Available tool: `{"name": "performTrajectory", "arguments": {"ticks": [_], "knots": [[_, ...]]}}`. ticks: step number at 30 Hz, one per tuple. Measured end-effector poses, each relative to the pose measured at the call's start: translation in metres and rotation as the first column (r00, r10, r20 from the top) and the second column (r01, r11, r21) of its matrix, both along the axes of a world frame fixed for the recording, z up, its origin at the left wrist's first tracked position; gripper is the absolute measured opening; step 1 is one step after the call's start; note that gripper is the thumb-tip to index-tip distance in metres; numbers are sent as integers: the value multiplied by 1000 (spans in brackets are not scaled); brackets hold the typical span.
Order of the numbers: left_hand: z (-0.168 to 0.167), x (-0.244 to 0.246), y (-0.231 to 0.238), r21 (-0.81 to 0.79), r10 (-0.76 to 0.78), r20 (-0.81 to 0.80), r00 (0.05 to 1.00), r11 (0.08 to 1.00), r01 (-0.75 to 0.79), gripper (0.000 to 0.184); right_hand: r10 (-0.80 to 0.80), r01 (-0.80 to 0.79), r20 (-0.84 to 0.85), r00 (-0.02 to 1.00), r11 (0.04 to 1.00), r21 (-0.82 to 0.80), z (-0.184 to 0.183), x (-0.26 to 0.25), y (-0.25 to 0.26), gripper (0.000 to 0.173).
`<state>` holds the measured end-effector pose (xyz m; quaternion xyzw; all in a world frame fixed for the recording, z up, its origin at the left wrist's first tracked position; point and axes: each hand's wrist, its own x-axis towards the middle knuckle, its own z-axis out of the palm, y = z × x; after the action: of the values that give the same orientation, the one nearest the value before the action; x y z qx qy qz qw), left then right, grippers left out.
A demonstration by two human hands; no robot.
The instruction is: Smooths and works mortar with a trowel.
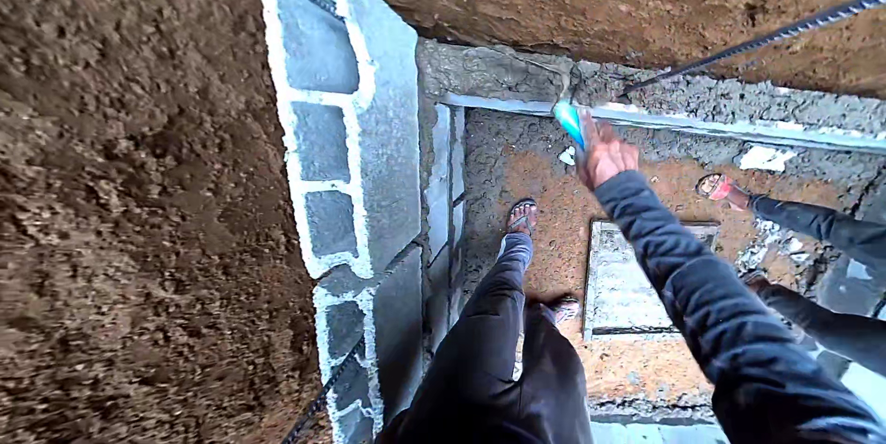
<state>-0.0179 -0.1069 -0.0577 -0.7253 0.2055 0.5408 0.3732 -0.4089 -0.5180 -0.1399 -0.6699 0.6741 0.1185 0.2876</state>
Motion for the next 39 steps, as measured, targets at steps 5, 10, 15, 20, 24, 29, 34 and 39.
{"name": "performTrajectory", "arguments": {"ticks": [5,10,15,20,24,29,34,39], "knots": [[-26,19,64,-407,-39,105,994,910,79,39,-377,331,233,896,919,216,-38,-26,181,67],[-78,76,111,-312,-178,4,984,935,171,36,-646,525,46,762,658,540,-66,-44,373,62],[-47,9,53,-170,-242,16,970,956,241,35,-717,591,-107,689,469,656,-68,-72,519,59],[-52,-30,48,-285,-273,90,958,914,287,32,-730,600,-176,661,372,708,-78,-97,603,59],[-46,-56,55,-385,-271,86,959,879,282,33,-765,624,-210,609,299,721,-67,-112,648,54],[-24,-59,74,-415,-379,68,923,830,372,30,-911,760,-221,348,136,636,-44,-125,704,48],[13,-70,106,-343,-249,66,966,904,257,25,-959,819,-229,168,6,574,-22,-140,749,45],[34,-61,162,-210,-378,-54,924,909,360,30,-951,805,-259,171,-17,593,7,-155,772,48]]}}
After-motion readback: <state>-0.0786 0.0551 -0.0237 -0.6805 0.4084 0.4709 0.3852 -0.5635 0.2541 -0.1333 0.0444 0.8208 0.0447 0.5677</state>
